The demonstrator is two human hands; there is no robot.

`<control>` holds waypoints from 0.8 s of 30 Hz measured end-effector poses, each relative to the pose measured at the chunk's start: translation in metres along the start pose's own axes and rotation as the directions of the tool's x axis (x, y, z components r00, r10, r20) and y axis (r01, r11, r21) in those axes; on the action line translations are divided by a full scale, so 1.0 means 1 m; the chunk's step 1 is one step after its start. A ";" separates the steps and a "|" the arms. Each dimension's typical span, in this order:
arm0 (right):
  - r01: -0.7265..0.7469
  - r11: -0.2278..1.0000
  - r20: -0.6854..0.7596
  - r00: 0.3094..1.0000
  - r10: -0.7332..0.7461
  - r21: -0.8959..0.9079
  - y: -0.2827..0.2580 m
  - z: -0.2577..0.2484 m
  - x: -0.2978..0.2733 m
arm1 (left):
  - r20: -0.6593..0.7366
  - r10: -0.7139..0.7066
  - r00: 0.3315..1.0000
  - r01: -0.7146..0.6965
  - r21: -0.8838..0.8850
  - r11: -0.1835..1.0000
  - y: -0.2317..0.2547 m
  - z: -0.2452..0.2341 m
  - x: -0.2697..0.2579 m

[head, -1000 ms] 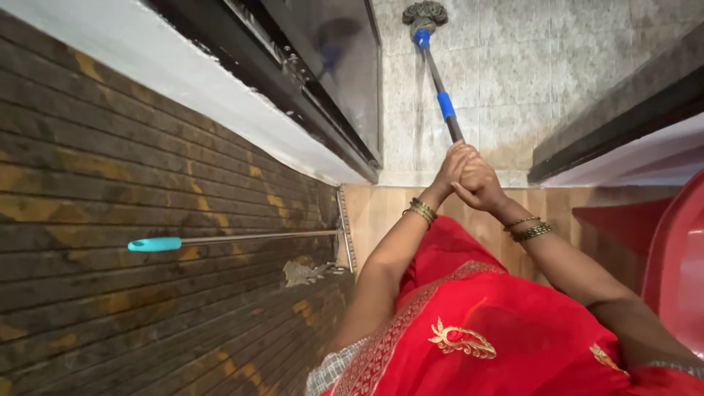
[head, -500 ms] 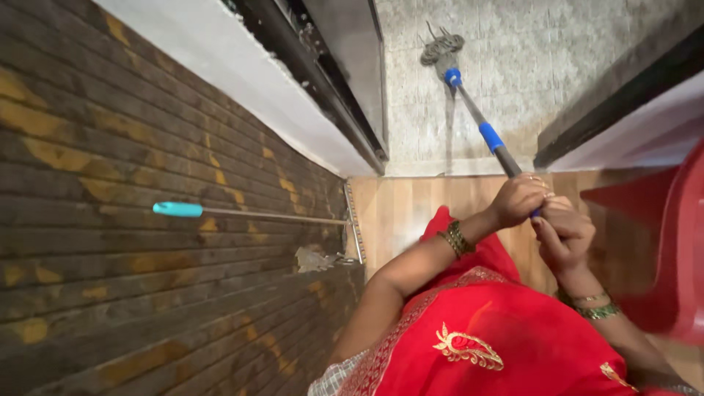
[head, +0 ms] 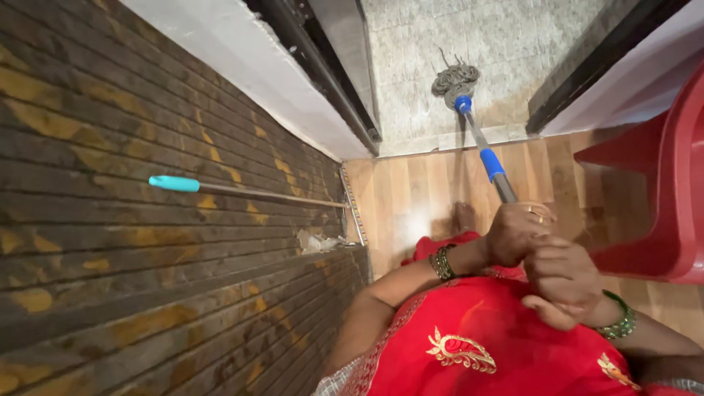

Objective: The person mops a tiled floor using a string mop with a blue handle. They move the mop back and forth in a repetitive motion, cleaning the area near a metal shutter and a red plastic chair.

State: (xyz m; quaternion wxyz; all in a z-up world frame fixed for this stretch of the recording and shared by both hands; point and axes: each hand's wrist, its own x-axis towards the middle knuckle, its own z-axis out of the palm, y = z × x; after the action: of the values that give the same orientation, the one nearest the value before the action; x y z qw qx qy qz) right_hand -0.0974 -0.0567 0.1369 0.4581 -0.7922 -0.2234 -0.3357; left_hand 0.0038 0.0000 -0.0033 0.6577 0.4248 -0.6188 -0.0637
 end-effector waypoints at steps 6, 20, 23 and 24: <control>0.013 0.994 -0.051 0.999 -0.018 -0.112 0.057 0.004 -0.010 | -0.014 0.055 0.998 -0.055 -0.041 0.998 -0.064 -0.012 0.005; -0.254 0.923 -0.154 0.964 0.218 -0.289 0.341 -0.053 -0.051 | 0.050 -0.330 0.943 0.305 0.270 0.913 -0.379 -0.032 -0.003; -0.273 0.916 -0.192 0.956 0.223 -0.295 0.368 -0.065 -0.052 | 0.126 -0.123 0.984 0.054 0.447 0.893 -0.400 -0.036 0.012; -0.294 0.903 -0.211 0.949 0.235 -0.314 0.368 -0.067 -0.054 | 0.149 -0.144 0.978 0.065 0.440 0.896 -0.402 -0.034 0.013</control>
State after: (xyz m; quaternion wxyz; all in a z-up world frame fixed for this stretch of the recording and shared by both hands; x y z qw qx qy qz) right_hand 0.0876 -0.2951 -0.0910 0.3724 -0.8513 -0.0124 -0.3693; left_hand 0.2144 -0.2452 -0.2453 0.4845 0.5856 -0.6498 0.0021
